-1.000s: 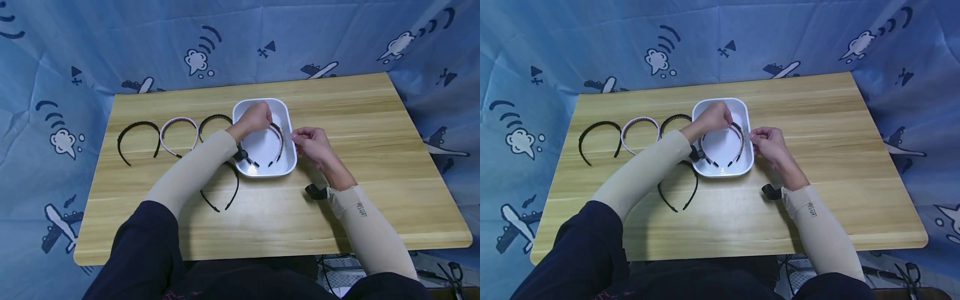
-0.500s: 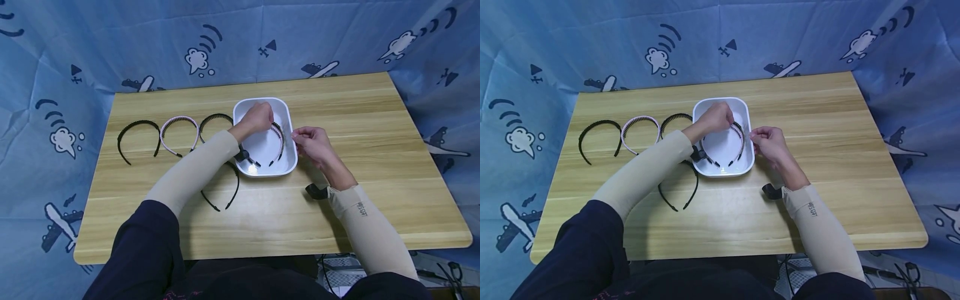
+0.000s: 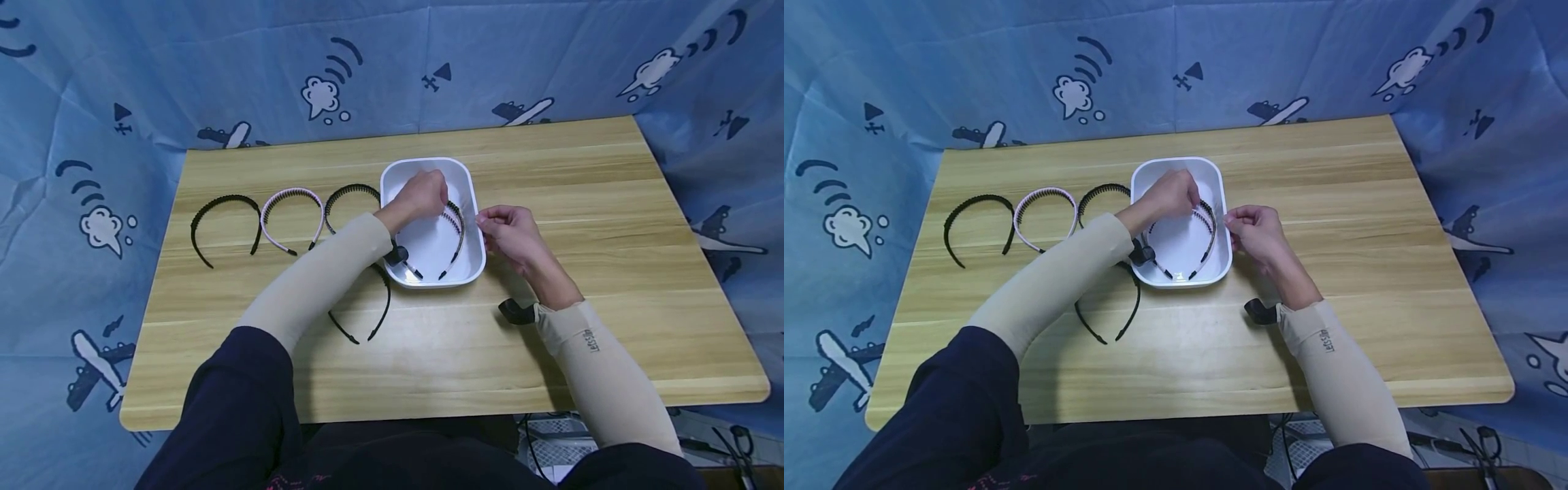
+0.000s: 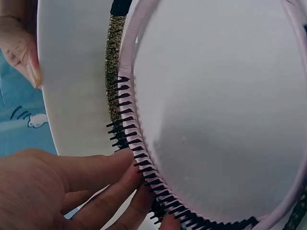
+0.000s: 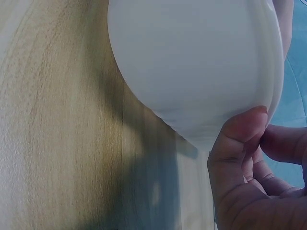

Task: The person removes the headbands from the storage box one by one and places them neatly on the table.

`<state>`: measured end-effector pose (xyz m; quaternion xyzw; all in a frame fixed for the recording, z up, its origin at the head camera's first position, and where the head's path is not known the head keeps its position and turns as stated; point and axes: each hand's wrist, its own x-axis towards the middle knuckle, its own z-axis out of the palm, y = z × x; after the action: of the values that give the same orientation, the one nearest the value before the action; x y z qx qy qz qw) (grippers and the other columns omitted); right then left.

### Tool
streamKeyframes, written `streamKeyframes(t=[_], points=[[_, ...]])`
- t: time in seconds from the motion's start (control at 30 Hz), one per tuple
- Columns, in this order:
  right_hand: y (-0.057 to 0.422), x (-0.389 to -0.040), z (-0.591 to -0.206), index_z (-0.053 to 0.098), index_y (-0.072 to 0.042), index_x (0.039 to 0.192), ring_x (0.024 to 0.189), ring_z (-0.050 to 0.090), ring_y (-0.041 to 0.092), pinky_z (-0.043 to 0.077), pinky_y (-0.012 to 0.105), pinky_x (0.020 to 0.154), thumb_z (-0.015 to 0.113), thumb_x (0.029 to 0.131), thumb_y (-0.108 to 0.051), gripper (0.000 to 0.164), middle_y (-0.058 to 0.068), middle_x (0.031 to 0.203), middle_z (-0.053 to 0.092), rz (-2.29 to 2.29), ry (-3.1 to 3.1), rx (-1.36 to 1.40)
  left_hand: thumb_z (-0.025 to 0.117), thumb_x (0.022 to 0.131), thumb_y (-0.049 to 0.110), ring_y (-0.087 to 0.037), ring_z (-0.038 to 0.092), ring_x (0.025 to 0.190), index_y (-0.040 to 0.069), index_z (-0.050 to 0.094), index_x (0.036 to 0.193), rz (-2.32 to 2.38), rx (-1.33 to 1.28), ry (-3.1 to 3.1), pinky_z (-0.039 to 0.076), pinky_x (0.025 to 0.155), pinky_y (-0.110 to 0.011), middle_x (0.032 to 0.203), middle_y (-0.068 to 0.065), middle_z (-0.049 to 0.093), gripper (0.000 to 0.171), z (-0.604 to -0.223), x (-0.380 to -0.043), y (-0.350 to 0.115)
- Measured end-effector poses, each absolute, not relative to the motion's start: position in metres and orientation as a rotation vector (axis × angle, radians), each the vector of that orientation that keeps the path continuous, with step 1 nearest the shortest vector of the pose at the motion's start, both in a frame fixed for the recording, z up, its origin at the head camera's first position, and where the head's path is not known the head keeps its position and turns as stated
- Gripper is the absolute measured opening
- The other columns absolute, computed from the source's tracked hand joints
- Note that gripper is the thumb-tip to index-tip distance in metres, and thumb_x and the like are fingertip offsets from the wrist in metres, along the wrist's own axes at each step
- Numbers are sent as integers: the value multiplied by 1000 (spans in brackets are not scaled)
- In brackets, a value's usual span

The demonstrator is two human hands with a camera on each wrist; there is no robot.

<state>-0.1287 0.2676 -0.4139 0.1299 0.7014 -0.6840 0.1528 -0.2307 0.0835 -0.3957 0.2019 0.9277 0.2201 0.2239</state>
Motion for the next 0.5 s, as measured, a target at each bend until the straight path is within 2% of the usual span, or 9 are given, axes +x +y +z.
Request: streamKeyframes(t=[0.23, 0.5], points=[[268, -129, -414, 59, 4, 116, 61, 62, 6, 56, 20, 57, 62, 105, -7, 16, -6, 75, 70, -1974, 1993, 384, 66, 90, 1, -19, 66, 94, 12, 80, 103, 530, 602, 2612, 56, 81, -29, 110, -3, 79, 22, -398, -227, 89], [267, -129, -414, 60, 3, 114, 61, 61, 6, 55, 20, 57, 62, 105, -7, 13, -6, 75, 70, -1974, 1991, 395, 66, 88, -1, -19, 65, 87, 13, 79, 93, 494, 591, 2672, 54, 69, -28, 99, -2, 78, 20, -402, -226, 95]])
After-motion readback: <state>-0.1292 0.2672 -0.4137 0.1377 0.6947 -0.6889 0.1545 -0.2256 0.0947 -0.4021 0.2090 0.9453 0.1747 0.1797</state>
